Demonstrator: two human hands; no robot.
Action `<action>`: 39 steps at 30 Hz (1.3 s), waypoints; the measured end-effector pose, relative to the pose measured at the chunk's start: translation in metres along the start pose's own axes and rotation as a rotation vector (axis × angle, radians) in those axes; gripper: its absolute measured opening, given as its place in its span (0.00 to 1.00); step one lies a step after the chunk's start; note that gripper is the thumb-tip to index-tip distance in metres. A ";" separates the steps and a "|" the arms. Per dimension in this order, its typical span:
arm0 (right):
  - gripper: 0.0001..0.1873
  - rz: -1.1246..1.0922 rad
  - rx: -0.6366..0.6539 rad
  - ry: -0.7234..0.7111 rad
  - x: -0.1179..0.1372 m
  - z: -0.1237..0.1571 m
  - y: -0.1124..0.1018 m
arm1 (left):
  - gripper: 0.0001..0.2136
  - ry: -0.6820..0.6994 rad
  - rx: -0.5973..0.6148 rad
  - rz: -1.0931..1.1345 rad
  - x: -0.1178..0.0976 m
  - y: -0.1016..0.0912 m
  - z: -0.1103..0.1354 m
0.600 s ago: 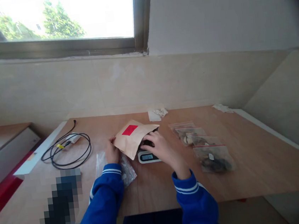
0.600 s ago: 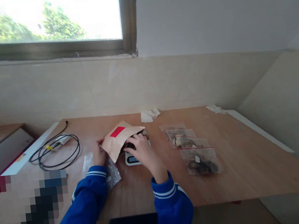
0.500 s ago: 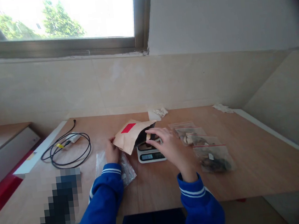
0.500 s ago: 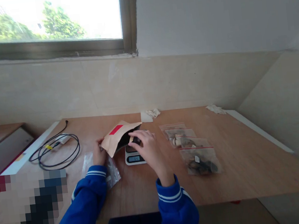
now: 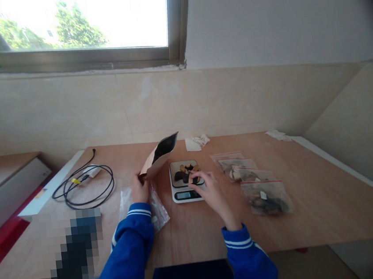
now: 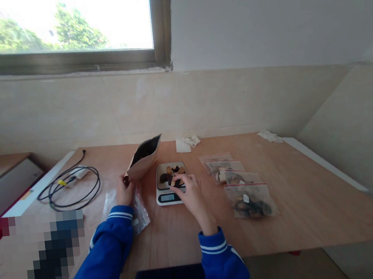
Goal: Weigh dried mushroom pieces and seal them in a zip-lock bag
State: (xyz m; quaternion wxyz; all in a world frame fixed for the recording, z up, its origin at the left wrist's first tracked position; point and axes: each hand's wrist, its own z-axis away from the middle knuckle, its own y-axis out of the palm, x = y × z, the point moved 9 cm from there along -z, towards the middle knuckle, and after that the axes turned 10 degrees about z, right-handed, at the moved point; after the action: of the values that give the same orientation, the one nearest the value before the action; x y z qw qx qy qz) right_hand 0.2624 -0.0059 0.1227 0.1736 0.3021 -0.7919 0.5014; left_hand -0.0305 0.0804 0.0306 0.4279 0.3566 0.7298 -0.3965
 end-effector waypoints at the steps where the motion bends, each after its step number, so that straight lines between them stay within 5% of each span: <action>1: 0.08 -0.005 0.002 0.002 -0.001 0.001 0.003 | 0.18 -0.004 0.000 -0.004 0.001 0.000 0.000; 8: 0.07 0.042 0.055 -0.080 0.010 0.003 0.029 | 0.18 0.003 0.016 -0.019 0.002 0.001 -0.001; 17: 0.05 0.267 -0.036 -0.130 0.001 -0.001 0.057 | 0.18 0.010 -0.007 -0.018 0.002 0.000 0.000; 25: 0.13 0.292 -0.059 -0.118 0.007 -0.002 0.045 | 0.18 -0.009 0.005 -0.038 0.000 0.000 0.001; 39: 0.13 0.181 0.061 -0.057 0.011 0.001 0.037 | 0.18 -0.005 0.015 -0.027 0.001 0.001 0.001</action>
State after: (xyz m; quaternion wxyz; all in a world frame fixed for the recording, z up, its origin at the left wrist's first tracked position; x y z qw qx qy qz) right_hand 0.2302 0.0013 0.1035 0.0958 0.2486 -0.8048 0.5304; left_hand -0.0301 0.0802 0.0295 0.4214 0.3491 0.7305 -0.4086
